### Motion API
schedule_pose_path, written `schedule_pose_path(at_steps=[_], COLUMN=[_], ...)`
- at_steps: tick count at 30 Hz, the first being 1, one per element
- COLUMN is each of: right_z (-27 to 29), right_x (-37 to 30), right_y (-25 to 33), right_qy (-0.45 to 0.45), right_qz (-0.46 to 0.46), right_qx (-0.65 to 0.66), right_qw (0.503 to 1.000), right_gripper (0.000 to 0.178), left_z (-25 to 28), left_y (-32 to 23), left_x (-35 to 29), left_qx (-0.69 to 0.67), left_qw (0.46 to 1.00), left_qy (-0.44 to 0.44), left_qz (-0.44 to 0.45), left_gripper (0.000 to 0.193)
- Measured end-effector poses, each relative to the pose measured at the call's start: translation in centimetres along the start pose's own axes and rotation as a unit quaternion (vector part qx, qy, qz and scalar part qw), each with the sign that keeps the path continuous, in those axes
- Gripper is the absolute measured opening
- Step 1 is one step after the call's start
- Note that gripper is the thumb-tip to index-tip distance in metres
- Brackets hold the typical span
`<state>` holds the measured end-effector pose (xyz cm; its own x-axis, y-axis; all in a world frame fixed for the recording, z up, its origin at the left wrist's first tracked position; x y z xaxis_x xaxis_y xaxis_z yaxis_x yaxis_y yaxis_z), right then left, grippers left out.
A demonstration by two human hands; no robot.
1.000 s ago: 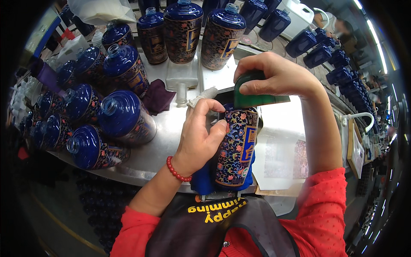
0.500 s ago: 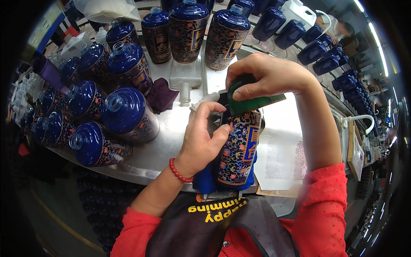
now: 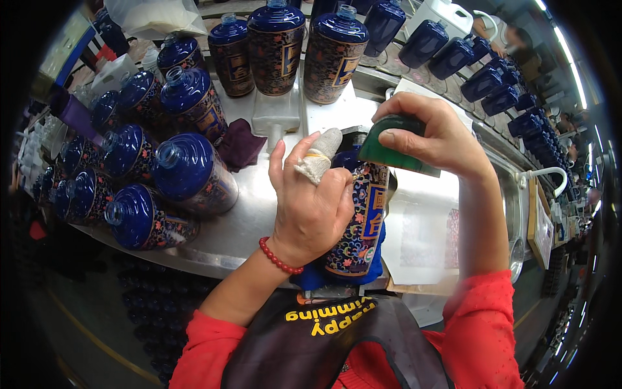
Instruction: The person applies a decorative label to a blue bottle, smoothing it with fingers and a green tool to remove bubbles. They rotate the bottle to align and press the label, then wipe the surface with a cloth.
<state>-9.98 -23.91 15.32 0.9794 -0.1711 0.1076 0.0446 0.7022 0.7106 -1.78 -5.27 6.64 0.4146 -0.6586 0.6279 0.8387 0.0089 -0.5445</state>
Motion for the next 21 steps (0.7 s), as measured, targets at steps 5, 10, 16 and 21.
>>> schedule_pose_path(at_steps=[5, 10, 16, 21], right_z=[-0.4, -0.3, -0.2, 0.0], right_x=[-0.9, -0.4, 0.2, 0.8], right_y=[-0.2, 0.6, 1.3, 0.9], right_qy=[0.001, 0.046, 0.090, 0.100], right_qz=[0.006, 0.076, 0.104, 0.096], right_qx=[-0.009, -0.050, -0.040, -0.066], right_qw=[1.000, 0.995, 0.990, 0.988], right_gripper=[0.026, 0.025, 0.024, 0.026], left_z=[0.5, 1.0, 0.9, 0.8], left_y=[-0.6, -0.4, 0.4, 0.9], left_x=[-0.4, -0.9, -0.9, -0.9], left_qx=[0.004, -0.028, -0.078, -0.123], left_qw=[1.000, 1.000, 0.996, 0.988], left_qy=[0.017, 0.014, 0.012, 0.029], left_qz=[-0.009, 0.003, 0.045, 0.083], left_gripper=[0.023, 0.024, 0.020, 0.016])
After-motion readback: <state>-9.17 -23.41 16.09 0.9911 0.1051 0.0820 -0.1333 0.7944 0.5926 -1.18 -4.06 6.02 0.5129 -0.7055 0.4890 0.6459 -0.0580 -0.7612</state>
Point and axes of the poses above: each hand's wrist, its own x-axis towards the middle knuckle, its own z-axis out of the back of the hand, y = z × x, the point moved 4 cm from there along x, towards the middle knuckle, and after that the axes turned 7 degrees about z, right-handed, at the moved point
